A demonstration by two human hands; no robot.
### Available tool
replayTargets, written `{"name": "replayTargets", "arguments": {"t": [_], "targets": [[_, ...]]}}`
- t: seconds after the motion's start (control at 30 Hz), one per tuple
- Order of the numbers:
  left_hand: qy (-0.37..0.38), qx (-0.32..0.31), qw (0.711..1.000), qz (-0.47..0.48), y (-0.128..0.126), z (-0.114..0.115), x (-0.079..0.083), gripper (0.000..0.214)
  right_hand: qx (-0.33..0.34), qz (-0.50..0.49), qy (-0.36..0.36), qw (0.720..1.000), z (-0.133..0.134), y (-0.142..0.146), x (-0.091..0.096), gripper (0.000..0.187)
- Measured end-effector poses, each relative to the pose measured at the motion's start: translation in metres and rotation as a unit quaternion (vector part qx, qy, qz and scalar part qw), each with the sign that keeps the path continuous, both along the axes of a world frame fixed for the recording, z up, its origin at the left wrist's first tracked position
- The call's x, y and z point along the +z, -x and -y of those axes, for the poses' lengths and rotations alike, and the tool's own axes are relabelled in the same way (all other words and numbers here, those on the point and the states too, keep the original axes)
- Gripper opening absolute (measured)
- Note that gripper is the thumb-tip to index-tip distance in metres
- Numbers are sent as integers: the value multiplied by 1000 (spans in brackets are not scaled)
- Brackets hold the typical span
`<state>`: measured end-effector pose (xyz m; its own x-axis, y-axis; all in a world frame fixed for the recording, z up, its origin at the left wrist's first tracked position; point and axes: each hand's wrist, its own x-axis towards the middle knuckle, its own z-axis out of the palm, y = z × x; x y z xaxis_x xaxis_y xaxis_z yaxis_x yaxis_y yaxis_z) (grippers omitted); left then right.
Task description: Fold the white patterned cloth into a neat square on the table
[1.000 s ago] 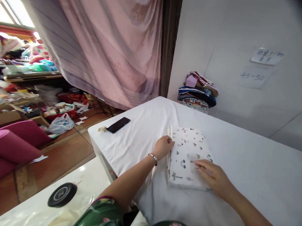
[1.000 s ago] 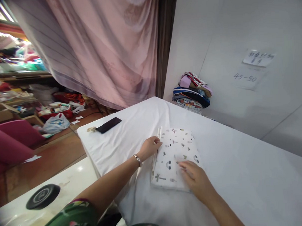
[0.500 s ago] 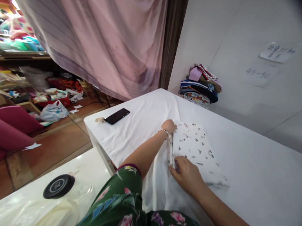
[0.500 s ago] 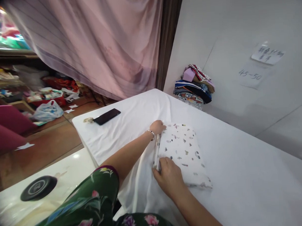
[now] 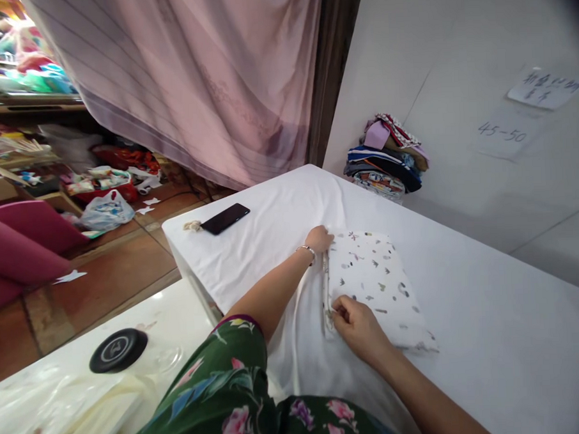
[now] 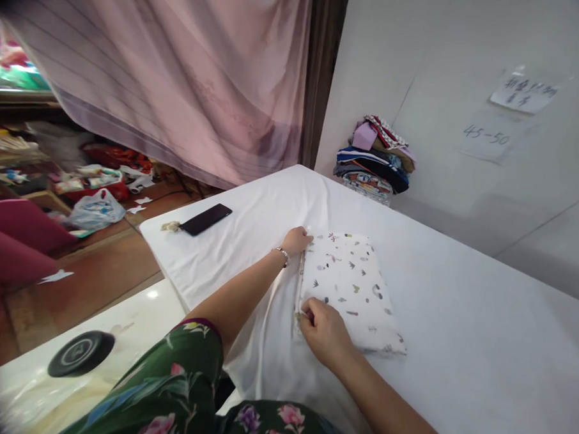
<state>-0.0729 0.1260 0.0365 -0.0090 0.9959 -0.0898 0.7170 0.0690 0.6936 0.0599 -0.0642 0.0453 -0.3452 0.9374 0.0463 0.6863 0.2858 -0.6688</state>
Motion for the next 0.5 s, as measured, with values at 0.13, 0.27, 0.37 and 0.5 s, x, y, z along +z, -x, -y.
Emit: {"name": "replayTargets", "arguments": {"t": [0.13, 0.27, 0.37, 0.5], "targets": [[1, 12, 1000, 9, 3, 3, -8, 14, 7, 3, -5, 1000, 1, 3, -2, 7], [-7, 18, 1000, 17, 3, 4, -9, 16, 16, 6, -3, 1000, 1, 3, -3, 8], [-12, 21, 1000, 16, 3, 4, -9, 17, 21, 4, -3, 1000, 1, 3, -4, 8], [1, 13, 1000, 14, 4, 1, -9, 14, 28, 10, -1, 1000, 2, 5, -4, 7]]}}
